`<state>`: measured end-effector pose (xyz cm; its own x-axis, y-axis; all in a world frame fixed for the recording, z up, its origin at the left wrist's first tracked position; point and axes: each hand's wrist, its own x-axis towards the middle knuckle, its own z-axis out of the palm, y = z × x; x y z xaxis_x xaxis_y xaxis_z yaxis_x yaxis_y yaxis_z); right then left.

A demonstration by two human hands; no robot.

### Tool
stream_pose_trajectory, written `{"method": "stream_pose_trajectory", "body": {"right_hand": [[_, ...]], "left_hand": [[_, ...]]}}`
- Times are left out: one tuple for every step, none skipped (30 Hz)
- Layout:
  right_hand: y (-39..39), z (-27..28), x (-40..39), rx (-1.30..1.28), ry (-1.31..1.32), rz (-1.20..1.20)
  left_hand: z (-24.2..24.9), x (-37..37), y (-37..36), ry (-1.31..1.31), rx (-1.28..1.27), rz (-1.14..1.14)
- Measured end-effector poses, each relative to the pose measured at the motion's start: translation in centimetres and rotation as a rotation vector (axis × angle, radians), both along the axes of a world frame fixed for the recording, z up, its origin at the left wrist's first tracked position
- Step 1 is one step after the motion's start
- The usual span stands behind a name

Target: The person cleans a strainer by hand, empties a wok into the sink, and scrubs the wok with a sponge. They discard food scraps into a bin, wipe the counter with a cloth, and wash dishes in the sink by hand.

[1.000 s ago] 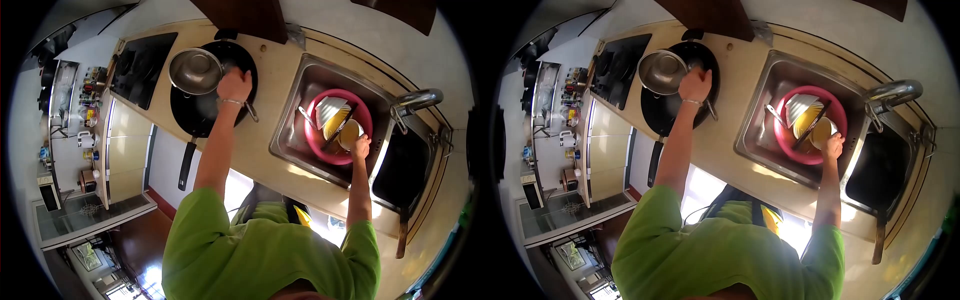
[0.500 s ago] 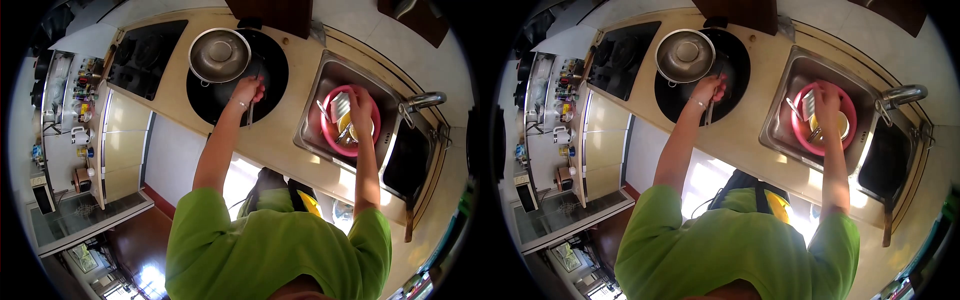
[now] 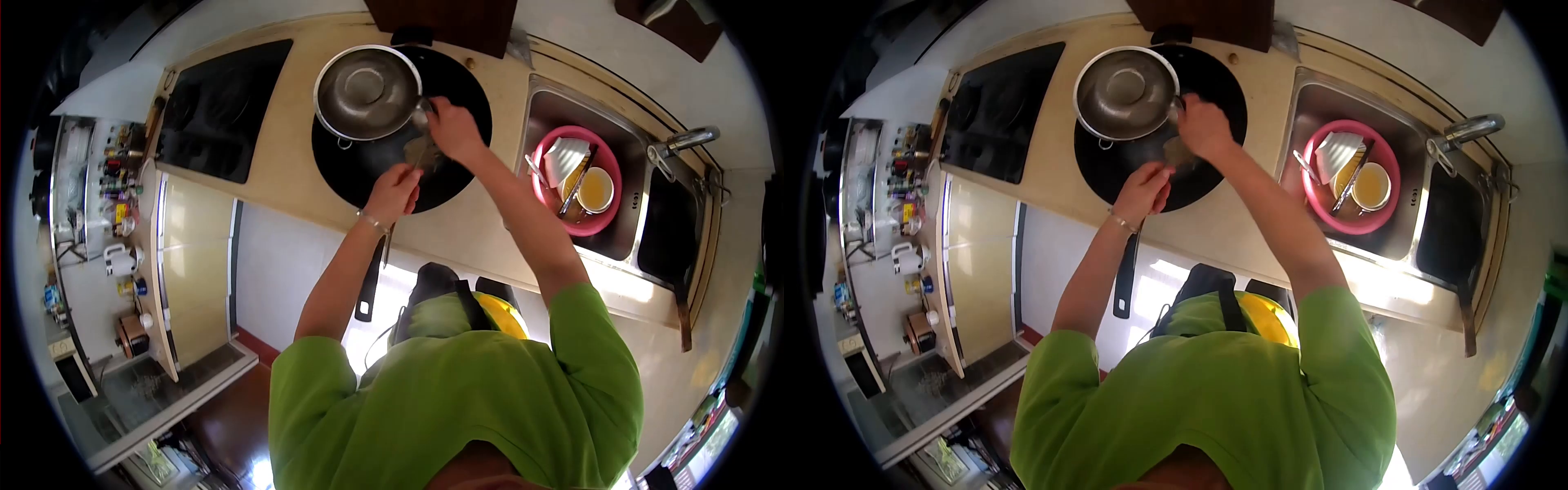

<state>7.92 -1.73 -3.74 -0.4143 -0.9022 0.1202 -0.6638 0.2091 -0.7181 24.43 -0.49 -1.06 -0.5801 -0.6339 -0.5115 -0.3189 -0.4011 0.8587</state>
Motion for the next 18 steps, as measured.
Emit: {"method": "stream_pose_trajectory", "body": {"right_hand": [[-0.1, -0.3, 0.7, -0.047, -0.007, -0.071], [-0.1, -0.6, 1.2, -0.044, -0.022, -0.083], [0.1, -0.7, 1.8, -0.035, -0.04, -0.092], [0.1, -0.8, 2.5, -0.056, -0.057, -0.08], [0.2, -1.0, 3.0, -0.078, -0.077, -0.066], [0.8, 0.1, 3.2, -0.106, -0.063, -0.018], [0.8, 0.9, 2.3, -0.108, -0.054, -0.028], [0.9, 1.5, 0.9, -0.24, -0.063, -0.106], [1.0, 1.7, -0.8, -0.372, -0.072, -0.181], [0.6, 1.4, -3.6, -0.409, -0.058, -0.301], [-0.1, 0.7, -7.4, -0.444, -0.048, -0.419], [-0.5, -1.2, -11.6, -0.385, 0.129, -0.466], [-1.0, -2.3, -14.4, -0.369, 0.23, -0.536], [-1.5, -3.1, -16.5, -0.352, 0.329, -0.603], [-2.1, -3.8, -18.0, -0.355, 0.328, -0.596], [-2.9, -4.2, -19.2, -0.34, 0.438, -0.545], [-3.6, -4.8, -20.1, -0.322, 0.545, -0.491], [-3.9, -5.1, -20.6, -0.21, 0.601, -0.415]], "left_hand": [[0.0, 0.2, -0.4, 0.107, 0.161, 0.053], [0.0, 0.1, -0.9, 0.209, 0.327, 0.102], [-0.3, -0.1, -1.3, 0.216, 0.334, 0.081], [-0.7, -0.3, -1.9, 0.327, 0.482, 0.134], [-1.2, -0.5, -2.4, 0.433, 0.631, 0.188], [-2.5, -0.4, -3.1, 0.621, 0.716, 0.118], [-2.9, -0.4, -3.5, 0.625, 0.717, 0.105], [-3.1, -0.3, -3.6, 0.602, 0.694, 0.12], [-3.1, -0.2, -3.7, 0.58, 0.67, 0.137], [-2.8, 0.2, -3.7, 0.542, 0.611, 0.12], [-2.4, 0.7, -3.6, 0.546, 0.612, 0.116], [-1.7, 1.1, -3.4, 0.488, 0.563, 0.151], [-1.3, 1.5, -3.3, 0.432, 0.513, 0.189], [-1.2, 2.0, -3.3, 0.435, 0.51, 0.194], [-1.1, 2.6, -3.2, 0.411, 0.521, 0.211], [-1.1, 2.9, -3.5, 0.391, 0.529, 0.228], [-1.0, 3.3, -3.6, 0.393, 0.525, 0.24], [-0.9, 3.6, -3.7, 0.366, 0.545, 0.263]]}}
